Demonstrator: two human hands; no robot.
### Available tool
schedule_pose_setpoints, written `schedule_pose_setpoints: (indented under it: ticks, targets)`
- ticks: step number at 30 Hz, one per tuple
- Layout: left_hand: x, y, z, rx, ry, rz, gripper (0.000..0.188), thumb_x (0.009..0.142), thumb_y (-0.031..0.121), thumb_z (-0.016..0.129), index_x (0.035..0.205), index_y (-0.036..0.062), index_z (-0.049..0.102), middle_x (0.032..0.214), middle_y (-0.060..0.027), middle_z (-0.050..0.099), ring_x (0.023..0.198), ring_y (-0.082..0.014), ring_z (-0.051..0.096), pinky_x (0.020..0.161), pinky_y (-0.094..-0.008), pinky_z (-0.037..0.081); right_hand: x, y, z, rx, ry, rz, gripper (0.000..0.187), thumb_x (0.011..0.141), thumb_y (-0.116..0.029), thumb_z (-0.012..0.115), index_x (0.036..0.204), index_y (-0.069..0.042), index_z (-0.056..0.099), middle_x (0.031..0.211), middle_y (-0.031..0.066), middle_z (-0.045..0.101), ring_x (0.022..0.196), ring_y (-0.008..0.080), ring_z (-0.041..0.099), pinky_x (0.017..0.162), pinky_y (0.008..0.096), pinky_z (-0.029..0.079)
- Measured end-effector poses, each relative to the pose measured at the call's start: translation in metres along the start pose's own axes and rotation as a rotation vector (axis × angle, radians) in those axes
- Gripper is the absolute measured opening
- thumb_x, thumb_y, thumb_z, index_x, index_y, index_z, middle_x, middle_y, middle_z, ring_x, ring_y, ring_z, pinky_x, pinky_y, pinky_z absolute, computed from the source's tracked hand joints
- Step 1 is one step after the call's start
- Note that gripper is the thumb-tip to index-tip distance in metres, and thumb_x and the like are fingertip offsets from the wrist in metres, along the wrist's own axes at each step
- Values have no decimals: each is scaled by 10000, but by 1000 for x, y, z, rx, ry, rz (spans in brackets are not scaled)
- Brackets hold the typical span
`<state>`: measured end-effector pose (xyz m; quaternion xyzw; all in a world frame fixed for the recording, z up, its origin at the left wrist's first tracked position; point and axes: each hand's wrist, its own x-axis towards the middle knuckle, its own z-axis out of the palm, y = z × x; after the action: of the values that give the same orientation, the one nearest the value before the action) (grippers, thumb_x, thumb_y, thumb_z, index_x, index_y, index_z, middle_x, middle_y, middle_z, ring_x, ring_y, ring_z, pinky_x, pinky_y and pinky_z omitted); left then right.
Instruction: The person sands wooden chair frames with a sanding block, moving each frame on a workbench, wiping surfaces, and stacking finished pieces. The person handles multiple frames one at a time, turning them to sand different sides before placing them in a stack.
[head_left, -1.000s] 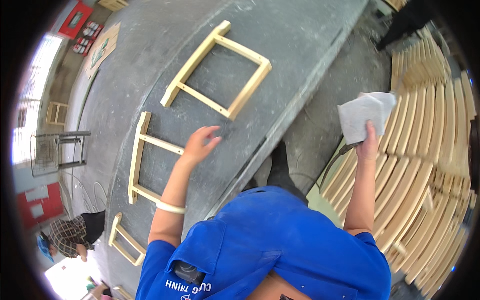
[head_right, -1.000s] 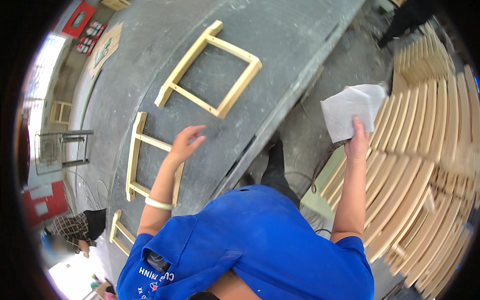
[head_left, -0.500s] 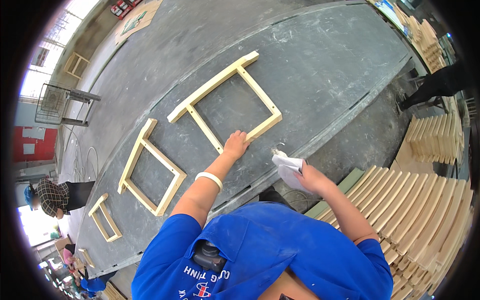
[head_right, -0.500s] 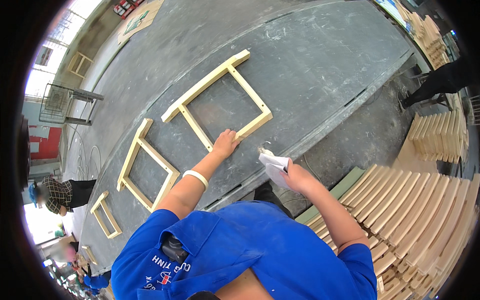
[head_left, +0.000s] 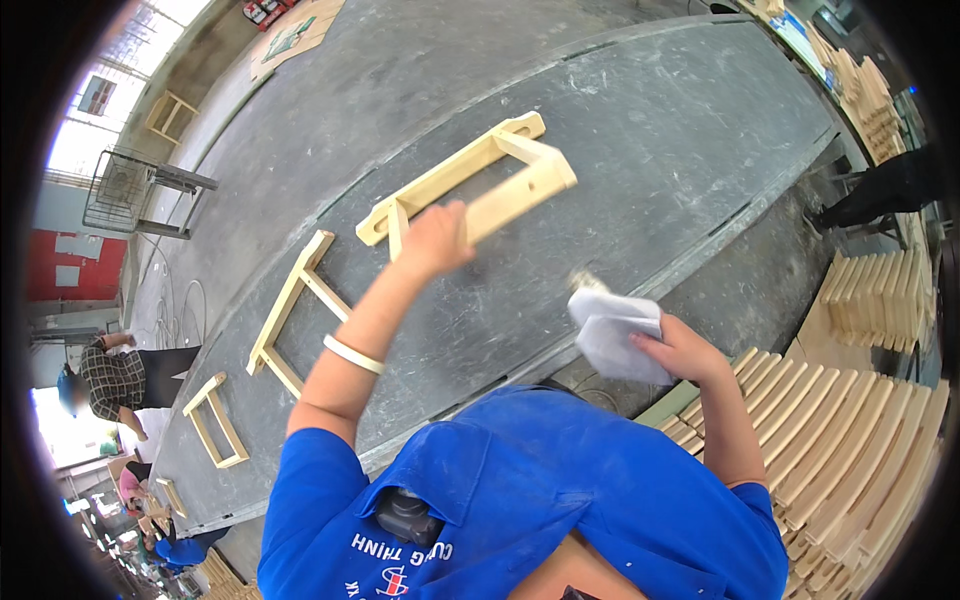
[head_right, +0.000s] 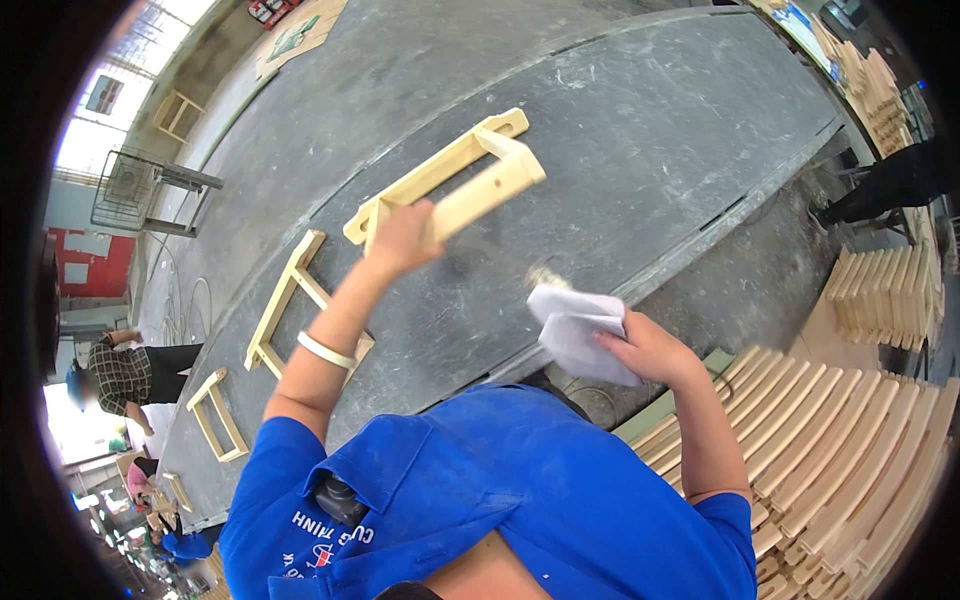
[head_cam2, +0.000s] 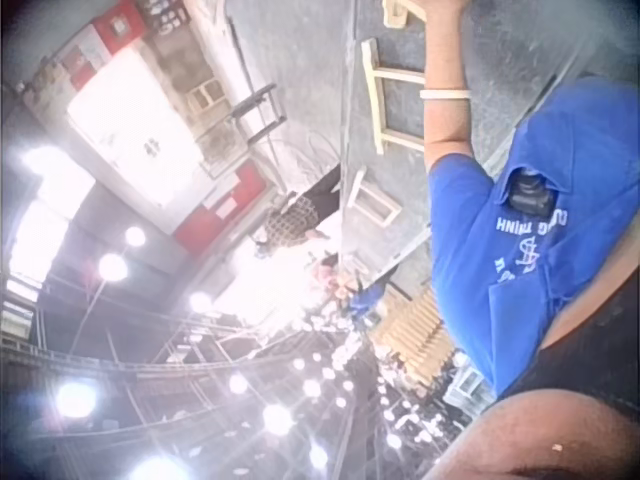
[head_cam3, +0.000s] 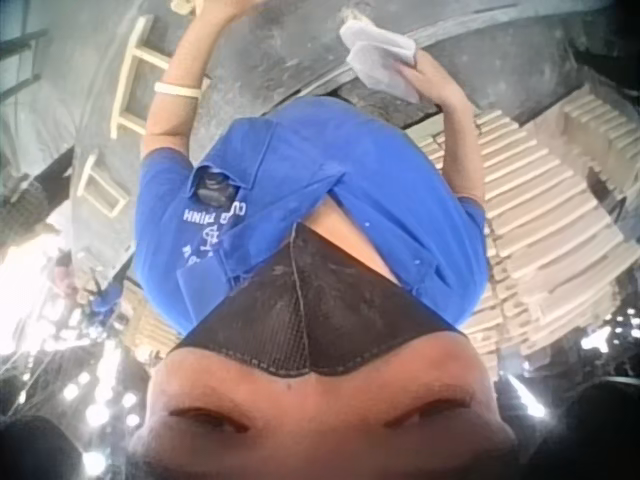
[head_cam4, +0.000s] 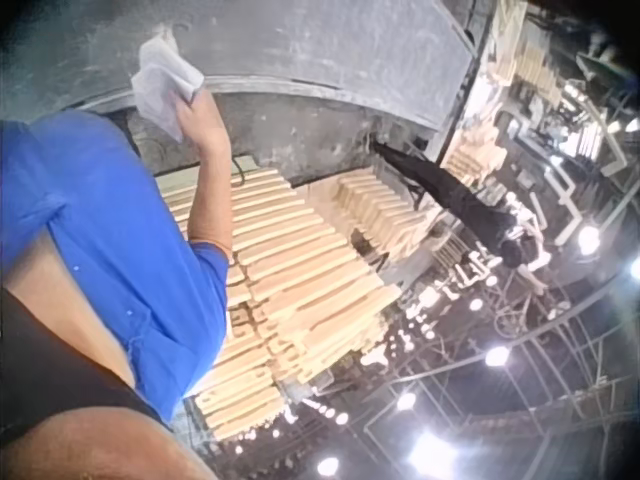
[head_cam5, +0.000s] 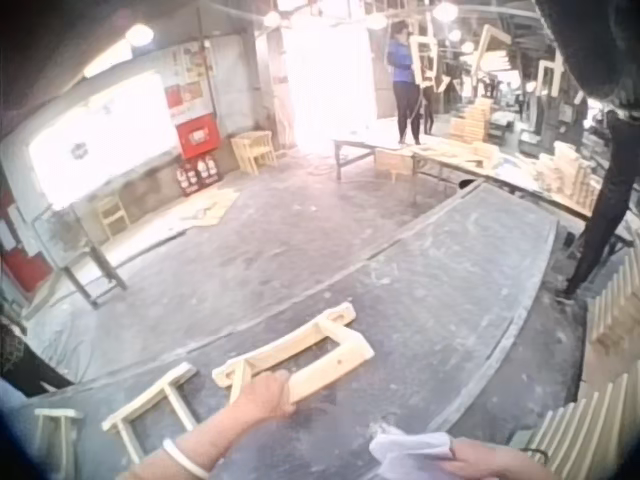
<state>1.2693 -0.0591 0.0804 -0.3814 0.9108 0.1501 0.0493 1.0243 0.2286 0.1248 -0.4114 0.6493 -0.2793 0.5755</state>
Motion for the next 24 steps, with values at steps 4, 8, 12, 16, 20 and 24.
schedule_pose_setpoints:
  ticks: [4, 8, 12, 16, 20, 24]
  targets:
    - [7, -2, -79, -103, 59, 140, 384, 700, 185, 657, 1015, -22, 585, 895, -197, 642, 889, -339, 620, 798, -389, 482, -20, -7, -2, -50, 251, -31, 453, 885, -148, 583, 1296, 14, 481, 1215, 152, 597, 1128, 216, 544, 985, 347, 405]
    - [14, -19, -115, -488, -220, 144, 370, 755, 231, 679, 1016, -24, 622, 850, -94, 640, 833, -186, 603, 756, -316, 467, -41, 3, -20, 309, 244, 40, 434, 898, -148, 581, 1283, 31, 488, 1184, 93, 603, 1095, 172, 541, 956, 329, 428]
    - [51, -40, -88, -569, -301, 122, 377, 837, 321, 674, 1022, -6, 647, 882, -69, 658, 838, -157, 606, 761, -315, 469, -45, 24, -13, 165, 495, -45, 420, 908, -146, 563, 1278, 36, 485, 1191, 109, 603, 1103, 193, 549, 958, 340, 428]
    - [88, -62, -36, -415, -323, -88, 418, 856, 379, 652, 1016, -8, 634, 896, -104, 666, 854, -194, 628, 769, -346, 483, -30, 43, 10, -45, 339, -149, 427, 908, -139, 545, 1288, 40, 469, 1204, 140, 603, 1115, 237, 559, 971, 356, 415]
    - [105, -79, 16, -80, 143, -34, 477, 851, 424, 646, 1069, 3, 595, 928, -168, 674, 901, -286, 652, 780, -419, 496, -18, 63, 17, -173, 661, 107, 427, 918, -188, 516, 1265, 51, 443, 1160, 255, 600, 1099, 383, 575, 955, 402, 428]
    - [92, -63, 88, 58, 452, 100, 539, 826, 367, 675, 1218, 24, 536, 1220, -216, 559, 1152, -368, 522, 958, -444, 427, -19, 88, 33, -310, 442, 471, 441, 915, -227, 523, 1243, 53, 431, 1144, 290, 588, 1083, 423, 562, 933, 437, 434]
